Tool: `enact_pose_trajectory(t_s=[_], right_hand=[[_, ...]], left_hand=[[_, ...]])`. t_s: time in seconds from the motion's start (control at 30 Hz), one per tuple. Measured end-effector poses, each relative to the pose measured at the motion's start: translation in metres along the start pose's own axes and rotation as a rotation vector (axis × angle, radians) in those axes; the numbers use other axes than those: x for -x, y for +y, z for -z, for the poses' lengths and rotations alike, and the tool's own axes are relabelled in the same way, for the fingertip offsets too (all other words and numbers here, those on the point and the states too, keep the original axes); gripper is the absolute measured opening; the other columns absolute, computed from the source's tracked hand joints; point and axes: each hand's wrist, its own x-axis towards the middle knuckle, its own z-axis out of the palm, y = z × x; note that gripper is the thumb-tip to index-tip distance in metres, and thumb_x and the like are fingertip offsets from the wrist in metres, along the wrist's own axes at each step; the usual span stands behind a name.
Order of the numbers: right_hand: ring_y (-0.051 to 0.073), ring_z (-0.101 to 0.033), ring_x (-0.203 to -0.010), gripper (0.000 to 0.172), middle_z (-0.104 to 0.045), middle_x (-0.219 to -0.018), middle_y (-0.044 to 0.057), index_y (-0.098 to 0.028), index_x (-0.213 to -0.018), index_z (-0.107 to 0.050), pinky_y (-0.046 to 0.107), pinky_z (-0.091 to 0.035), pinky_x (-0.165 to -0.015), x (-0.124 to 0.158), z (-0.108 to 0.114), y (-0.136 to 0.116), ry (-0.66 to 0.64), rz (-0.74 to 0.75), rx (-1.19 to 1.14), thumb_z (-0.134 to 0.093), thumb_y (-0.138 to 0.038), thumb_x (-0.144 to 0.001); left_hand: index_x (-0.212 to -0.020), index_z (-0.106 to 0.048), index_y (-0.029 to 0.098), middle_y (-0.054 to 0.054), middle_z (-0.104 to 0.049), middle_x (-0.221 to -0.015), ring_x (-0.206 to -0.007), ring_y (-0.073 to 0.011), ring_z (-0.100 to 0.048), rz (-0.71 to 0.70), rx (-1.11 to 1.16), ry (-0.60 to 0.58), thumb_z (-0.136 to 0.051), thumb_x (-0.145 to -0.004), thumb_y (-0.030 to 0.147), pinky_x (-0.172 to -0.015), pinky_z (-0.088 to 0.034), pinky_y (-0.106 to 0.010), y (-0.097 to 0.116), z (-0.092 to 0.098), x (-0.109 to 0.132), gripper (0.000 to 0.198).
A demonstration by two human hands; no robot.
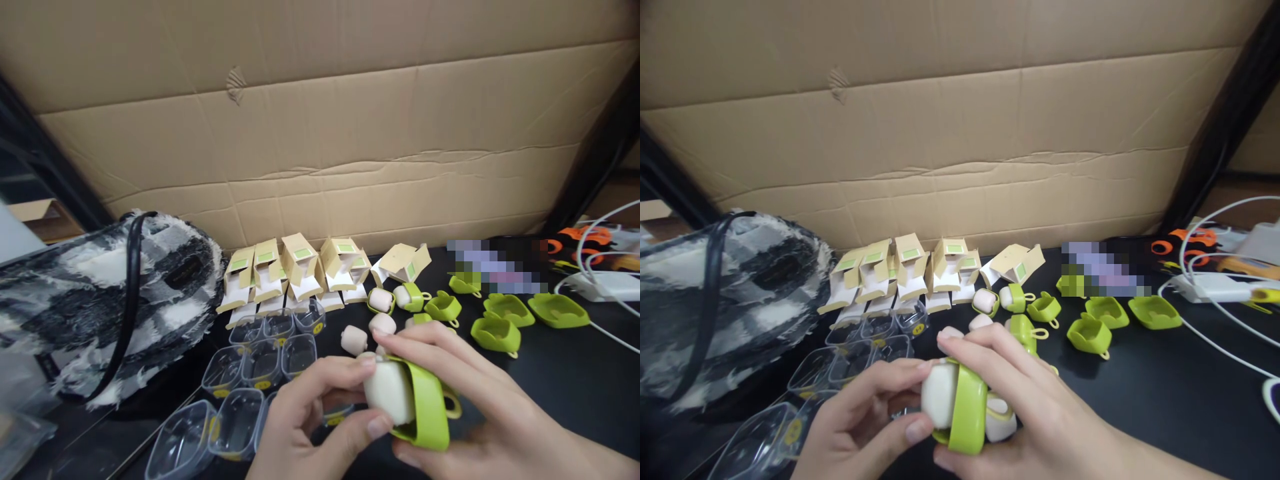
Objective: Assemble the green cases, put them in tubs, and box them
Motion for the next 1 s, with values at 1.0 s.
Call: enact_pose_trajectory(t_s=[1.0], right_hand=[[0.019,-0.070,-0.097,0.032,-0.068,-0.108,0.006,-0.027,-0.121,-0.054,0.025,-0.059,-0.080,0.005,-0.010,0.000,0.099,0.006,-0.048,-0.054,-0.045,-0.095]], left_hand=[[-0.107,-0.062,0.019,-0.004,-0.067,-0.086,-0.082,-0.0189,-0.066,0.479,0.450,-0.232,-0.071,-0.080,0.059,-0.076,-0.046,-0.027,-0.010,-0.010,-0.006,0.049]])
